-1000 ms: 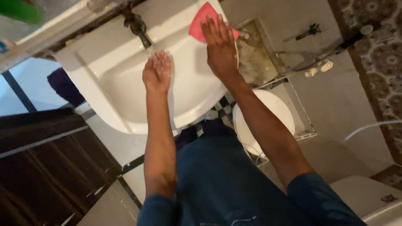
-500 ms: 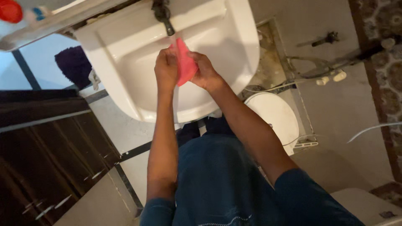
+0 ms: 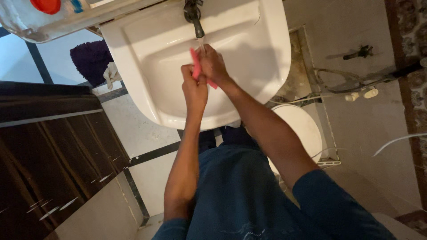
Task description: The person uses a pink sponge to scrub the interior basin and faucet of a white bathroom sink. They repeatedly rinse the sponge under running water and continue wiping the sink surfaces throughout the clip.
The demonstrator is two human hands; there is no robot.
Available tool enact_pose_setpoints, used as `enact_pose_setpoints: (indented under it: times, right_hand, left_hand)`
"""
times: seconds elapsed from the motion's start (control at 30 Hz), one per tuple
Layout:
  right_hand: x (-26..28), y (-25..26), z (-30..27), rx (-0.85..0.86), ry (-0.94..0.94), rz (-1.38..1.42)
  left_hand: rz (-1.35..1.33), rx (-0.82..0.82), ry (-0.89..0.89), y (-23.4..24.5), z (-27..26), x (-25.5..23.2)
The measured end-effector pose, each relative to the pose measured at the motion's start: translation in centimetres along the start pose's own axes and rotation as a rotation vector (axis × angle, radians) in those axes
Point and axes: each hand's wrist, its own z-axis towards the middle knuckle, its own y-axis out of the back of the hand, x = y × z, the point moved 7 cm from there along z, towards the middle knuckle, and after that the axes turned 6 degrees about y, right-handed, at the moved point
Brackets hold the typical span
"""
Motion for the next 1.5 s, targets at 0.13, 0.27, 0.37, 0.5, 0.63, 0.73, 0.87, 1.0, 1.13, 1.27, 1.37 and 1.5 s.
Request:
enact_pose_setpoints:
  times: [0.13,0.27,0.37,0.5,0.63,0.73,0.87,1.0,1.13,1.27,1.37,1.5]
  right_hand:
    - [2.6,-0.4,2.0,0.162,0.358,-0.735]
    - [-0.2,-1.0,3.3,0.227,0.175,-0.84]
    - [-4.2,-3.0,3.7,0.407,0.084,-0.862]
    - [-6.6,-3.7,4.2,0.454,0.179,-0.057]
    - [-6.1,-2.2,1.5,0.39,0.014,1.041]
    - [-4.7,-1.1,0.4,0.241,-0.308,0.932]
    - [-3.7,2.5,-2.0,0.115,-0.579,0.356]
    - [-2.8,3.1,-2.1,-0.007,-0.107,0.611]
    - [-5.3,3.2,-1.1,-0.176,-0.105,1.054]
    - [-5.4,1.4,-1.5,-0.072,-0.328,1.567]
    - [-3.4,1.3,-2.1,-0.017,-0.21,1.737]
    - [-2.5,1.9,-2.5,0.008,-0.077,1.33]
  left_hand:
    - [-0.12,-0.079,0.037,2.3,-1.4,-3.1]
    - [-0.167,-0.159,-0.013,3.3,-1.8,-5.3]
    - [0.036,-0.102,0.001,2.1,-2.1,-4.9]
    - [-0.078,-0.1,-0.042,0.8,-1.4,-2.6]
    - [-0.184,-0.109,0.113,-1.9,1.2,2.4]
    - [-0.539,-0.106,0.278,-4.0,4.3,5.5]
    - [-0.99,0.091,0.378,-6.5,7.5,5.8]
    - [-0.831,-0.118,0.605,-6.1,6.2,6.7]
    - [-0.544,-0.079,0.399,-5.1,6.1,5.4]
    - [-1.028,0.018,0.427,-7.1,6.7,6.7]
    - [-1.115,0.027,0.321,-8.0,7.2,6.7]
    - [-0.861,-0.206,0.161,-7.2,5.5,5.8]
